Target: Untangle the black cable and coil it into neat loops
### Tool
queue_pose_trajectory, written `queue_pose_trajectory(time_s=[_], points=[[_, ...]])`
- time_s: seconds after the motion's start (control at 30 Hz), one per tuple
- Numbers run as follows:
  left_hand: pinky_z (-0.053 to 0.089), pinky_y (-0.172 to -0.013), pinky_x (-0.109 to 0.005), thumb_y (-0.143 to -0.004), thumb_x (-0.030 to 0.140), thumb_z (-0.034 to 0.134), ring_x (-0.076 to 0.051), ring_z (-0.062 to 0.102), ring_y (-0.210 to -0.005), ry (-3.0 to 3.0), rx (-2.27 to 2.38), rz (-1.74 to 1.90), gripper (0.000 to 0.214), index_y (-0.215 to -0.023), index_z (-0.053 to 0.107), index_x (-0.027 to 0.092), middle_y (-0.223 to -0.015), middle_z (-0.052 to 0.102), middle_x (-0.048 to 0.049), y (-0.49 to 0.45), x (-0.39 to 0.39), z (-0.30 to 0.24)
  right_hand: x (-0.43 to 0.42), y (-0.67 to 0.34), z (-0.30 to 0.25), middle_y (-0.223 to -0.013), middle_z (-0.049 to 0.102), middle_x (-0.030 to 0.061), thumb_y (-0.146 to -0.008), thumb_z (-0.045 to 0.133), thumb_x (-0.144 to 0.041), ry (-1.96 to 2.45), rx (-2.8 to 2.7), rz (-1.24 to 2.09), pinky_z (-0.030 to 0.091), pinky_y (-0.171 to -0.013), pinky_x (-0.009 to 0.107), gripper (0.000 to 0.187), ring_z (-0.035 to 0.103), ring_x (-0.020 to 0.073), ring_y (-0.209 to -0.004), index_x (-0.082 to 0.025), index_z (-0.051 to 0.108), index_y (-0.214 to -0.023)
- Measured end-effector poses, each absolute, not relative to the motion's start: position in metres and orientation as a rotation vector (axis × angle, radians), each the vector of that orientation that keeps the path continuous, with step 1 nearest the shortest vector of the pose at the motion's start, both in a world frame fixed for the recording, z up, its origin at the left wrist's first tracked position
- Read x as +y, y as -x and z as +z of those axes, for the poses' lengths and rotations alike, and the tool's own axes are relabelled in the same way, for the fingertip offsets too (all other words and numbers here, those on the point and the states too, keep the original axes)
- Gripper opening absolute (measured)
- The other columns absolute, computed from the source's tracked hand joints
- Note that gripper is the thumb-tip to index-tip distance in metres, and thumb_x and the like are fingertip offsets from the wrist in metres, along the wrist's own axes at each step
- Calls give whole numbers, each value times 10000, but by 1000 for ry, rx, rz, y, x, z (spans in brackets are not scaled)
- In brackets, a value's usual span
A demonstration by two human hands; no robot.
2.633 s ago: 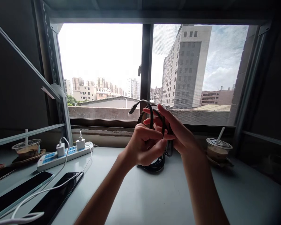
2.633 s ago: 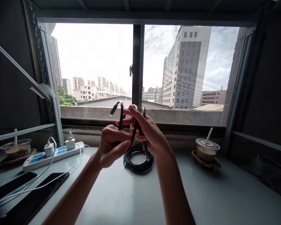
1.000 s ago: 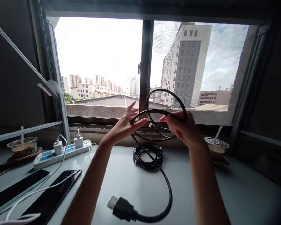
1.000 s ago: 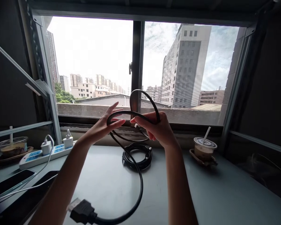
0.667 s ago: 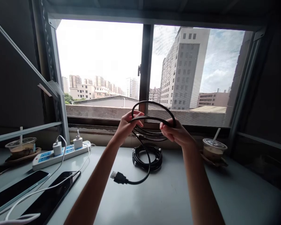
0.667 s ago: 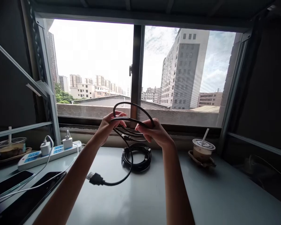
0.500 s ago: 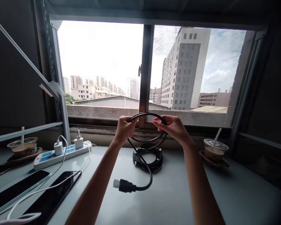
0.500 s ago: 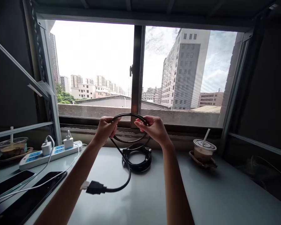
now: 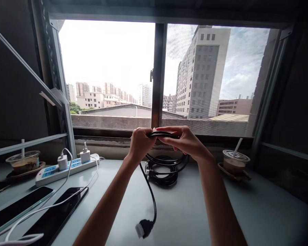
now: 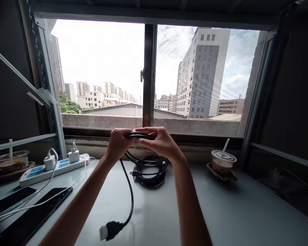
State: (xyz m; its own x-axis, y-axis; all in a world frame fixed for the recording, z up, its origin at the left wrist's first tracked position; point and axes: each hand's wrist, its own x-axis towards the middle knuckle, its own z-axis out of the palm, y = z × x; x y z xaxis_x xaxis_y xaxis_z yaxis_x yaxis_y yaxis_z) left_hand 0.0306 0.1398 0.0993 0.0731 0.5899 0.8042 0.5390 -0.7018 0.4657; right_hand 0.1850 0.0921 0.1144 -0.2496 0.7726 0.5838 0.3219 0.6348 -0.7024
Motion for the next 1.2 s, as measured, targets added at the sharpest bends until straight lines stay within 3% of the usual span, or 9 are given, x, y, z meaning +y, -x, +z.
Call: queue_pose_trajectory(time_s=[0.2,0.43,0.63,0.8,0.97,1.13,1.2], points=[[304,-482,-220,-740,391,516,-113,457,-463,-2142,1340,1602,343,-493,536,154,-438,491,1,-30,145,94,84,-187,120,-440,492,-55,-654,721,-454,878,-1501,353,208,-264,148,398,404,44,-352,-159,734,-921],[396,-515,-259,-747,651,453,-191,588,-509,-2031,1448,1123,587,-460,605,162,-497,626,-85,-32,148,88,80,-180,124,-552,604,-14,-694,697,-396,809,-1201,110,323,-308,173,285,453,57,-377,-185,732,-882],[388,-521,-260,-748,714,392,-202,591,-534,-2114,1478,950,670,-451,637,166,-496,624,-94,-33,147,88,80,-175,122,-628,641,10,-706,685,-410,848,-1175,55,360,-331,196,319,488,77,-403,-191,724,-934],[375,-533,-288,-753,699,403,-216,567,-526,-2163,1501,1019,653,-459,647,170,-449,579,-82,-37,149,85,84,-167,119,-560,604,-7,-740,653,-433,846,-1178,-46,390,-390,218,314,502,86,-394,-206,722,-945],[387,-760,-348,-837,626,334,-297,565,-865,-2349,1597,1383,653,-465,635,182,-494,572,-95,-47,149,78,84,-159,118,-603,617,0,-756,634,-431,808,-1148,-102,380,-415,217,281,539,102,-474,-217,717,-918],[408,-645,-308,-840,669,248,-231,590,-612,-2188,1404,1108,718,-474,637,189,-409,533,-65,-52,142,79,78,-156,120,-515,545,-33,-732,651,-429,766,-1169,25,346,-365,207,307,464,83,-413,-217,717,-944],[426,-661,-302,-828,679,259,-244,617,-667,-2145,1317,971,708,-486,635,186,-421,557,-75,-51,141,80,76,-155,121,-488,518,-46,-716,662,-422,741,-1172,102,320,-342,200,324,443,74,-392,-217,716,-961]])
